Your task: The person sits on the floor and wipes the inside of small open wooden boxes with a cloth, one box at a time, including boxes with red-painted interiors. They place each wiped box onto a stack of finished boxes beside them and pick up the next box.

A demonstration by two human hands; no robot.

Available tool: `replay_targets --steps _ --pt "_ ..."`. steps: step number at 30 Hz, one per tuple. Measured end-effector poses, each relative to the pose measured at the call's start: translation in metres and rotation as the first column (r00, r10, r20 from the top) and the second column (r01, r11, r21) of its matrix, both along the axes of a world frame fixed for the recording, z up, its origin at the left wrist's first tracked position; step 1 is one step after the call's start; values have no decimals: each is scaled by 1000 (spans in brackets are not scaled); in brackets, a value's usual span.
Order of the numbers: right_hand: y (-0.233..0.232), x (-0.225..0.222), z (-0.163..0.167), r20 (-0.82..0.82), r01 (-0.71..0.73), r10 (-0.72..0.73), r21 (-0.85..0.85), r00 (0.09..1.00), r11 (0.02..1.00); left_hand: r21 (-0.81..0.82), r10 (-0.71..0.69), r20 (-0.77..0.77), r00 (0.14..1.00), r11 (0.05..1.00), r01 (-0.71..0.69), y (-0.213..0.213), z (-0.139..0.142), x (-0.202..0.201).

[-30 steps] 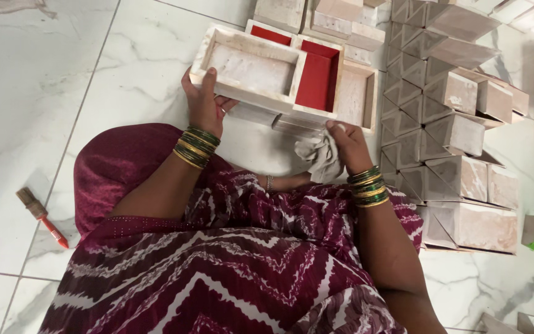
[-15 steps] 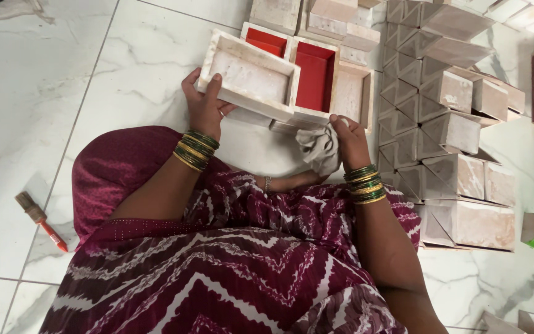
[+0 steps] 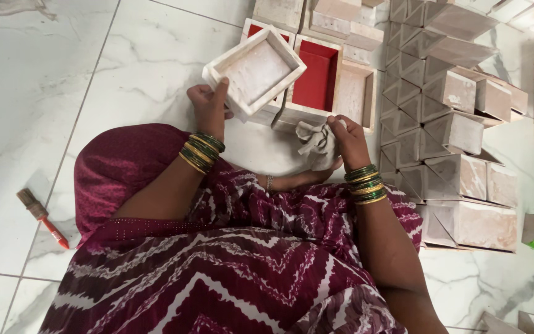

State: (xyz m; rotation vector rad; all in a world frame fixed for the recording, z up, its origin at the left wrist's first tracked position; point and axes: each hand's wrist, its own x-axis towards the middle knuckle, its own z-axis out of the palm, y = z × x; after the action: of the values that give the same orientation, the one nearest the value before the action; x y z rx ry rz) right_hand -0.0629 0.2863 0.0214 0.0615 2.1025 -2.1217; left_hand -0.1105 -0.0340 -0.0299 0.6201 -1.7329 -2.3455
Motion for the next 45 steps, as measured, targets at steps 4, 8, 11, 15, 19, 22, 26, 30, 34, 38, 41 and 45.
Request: replay_targets --steps 4,8,11,15,19,22,26,30,34,38,41,45 --pt "2 -1 -8 -20 -29 31 101 999 995 -110 -32 129 991 993 46 -6 -9 2" --pt "1 -1 -13 -20 -39 43 159 999 987 -283 -34 41 999 958 44 -9 -17 1" --pt "-1 -1 -10 -21 -84 92 247 996 965 -632 -142 -262 954 773 -58 -11 -7 4" --pt "-11 6 -1 43 -215 350 857 936 469 -913 -429 115 896 309 266 -27 28 14" --pt "-36 22 0 360 -405 461 915 811 -3 -977 -550 -4 835 179 113 -31 59 25" --pt "-47 24 0 508 -518 446 848 736 -112 -965 -563 75 823 167 202 -25 72 29" --pt "-54 17 -5 515 -527 461 842 723 -114 -929 -534 -196 822 369 17 -16 86 32" --pt "-62 14 -10 563 -574 464 808 684 -134 -912 -495 -289 820 403 -78 -6 100 17" --pt "-70 12 -10 567 -594 533 792 628 -142 -906 -480 -380 790 365 -214 12 103 -32" --pt "-74 8 -7 551 -629 561 774 618 -68 -909 -390 -389 834 310 -279 39 94 -111" --pt "-69 7 -7 522 -618 590 785 616 -48 -907 -316 -379 870 313 -282 60 79 -159" --pt "-65 8 -10 522 -634 596 773 610 -29 -940 -241 -293 925 252 -232 78 57 -200"
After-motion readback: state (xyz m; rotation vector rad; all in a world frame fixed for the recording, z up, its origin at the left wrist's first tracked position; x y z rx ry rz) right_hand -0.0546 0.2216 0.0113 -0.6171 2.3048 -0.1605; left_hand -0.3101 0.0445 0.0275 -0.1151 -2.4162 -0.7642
